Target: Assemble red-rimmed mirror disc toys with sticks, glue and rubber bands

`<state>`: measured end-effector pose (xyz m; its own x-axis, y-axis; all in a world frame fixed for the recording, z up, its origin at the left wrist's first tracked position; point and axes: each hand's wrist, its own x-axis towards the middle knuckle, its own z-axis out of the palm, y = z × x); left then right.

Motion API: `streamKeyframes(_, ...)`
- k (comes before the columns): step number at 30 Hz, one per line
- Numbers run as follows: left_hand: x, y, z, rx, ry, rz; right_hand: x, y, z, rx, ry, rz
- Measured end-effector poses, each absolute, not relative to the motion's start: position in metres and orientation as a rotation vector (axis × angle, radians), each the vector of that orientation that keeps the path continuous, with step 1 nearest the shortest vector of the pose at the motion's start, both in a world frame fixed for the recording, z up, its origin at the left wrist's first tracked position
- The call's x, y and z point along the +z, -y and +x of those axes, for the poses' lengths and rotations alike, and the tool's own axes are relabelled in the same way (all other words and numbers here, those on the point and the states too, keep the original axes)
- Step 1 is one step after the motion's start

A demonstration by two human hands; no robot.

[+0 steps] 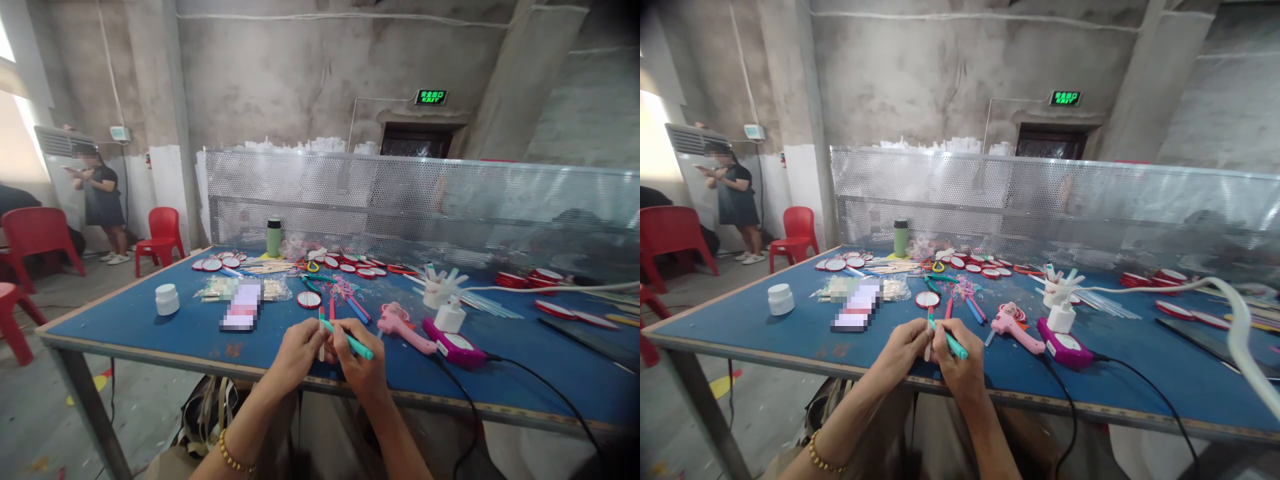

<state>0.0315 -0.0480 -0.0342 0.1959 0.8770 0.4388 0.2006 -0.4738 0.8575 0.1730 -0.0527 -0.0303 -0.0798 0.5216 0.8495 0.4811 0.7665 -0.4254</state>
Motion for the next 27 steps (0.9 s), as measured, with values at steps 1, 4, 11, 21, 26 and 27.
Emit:
streamKeyframes(1, -0.0346, 0.0477, 0.0314, 1.312, -1.016, 1.818, -0.0304, 0.0526, 0.173, 0.045, 1.714, -0.796)
streamKeyframes(4, -0.0356, 0.0469, 0.0312, 1.319, -1.031, 1.819, -0.0307, 0.0524, 0.1731, 0.065, 1.723, -0.795)
streamKeyframes(11, -0.0327, 0.0493, 0.0314, 1.316, -1.016, 1.787, -0.0295, 0.053, 0.1726, 0.075, 1.72, -0.787)
streamKeyframes(21, -0.032, 0.0511, 0.0333, 1.298, -0.934, 1.719, -0.0269, 0.0566, 0.1723, 0.072, 1.666, -0.79)
streamKeyframes(26, -0.0312, 0.0511, 0.0321, 1.314, -0.951, 1.765, -0.0284, 0.0549, 0.1727, 0.074, 1.699, -0.781)
streamKeyframes(27, -0.031, 0.0511, 0.032, 1.312, -0.957, 1.772, -0.029, 0.0548, 0.1729, 0.072, 1.705, -0.778)
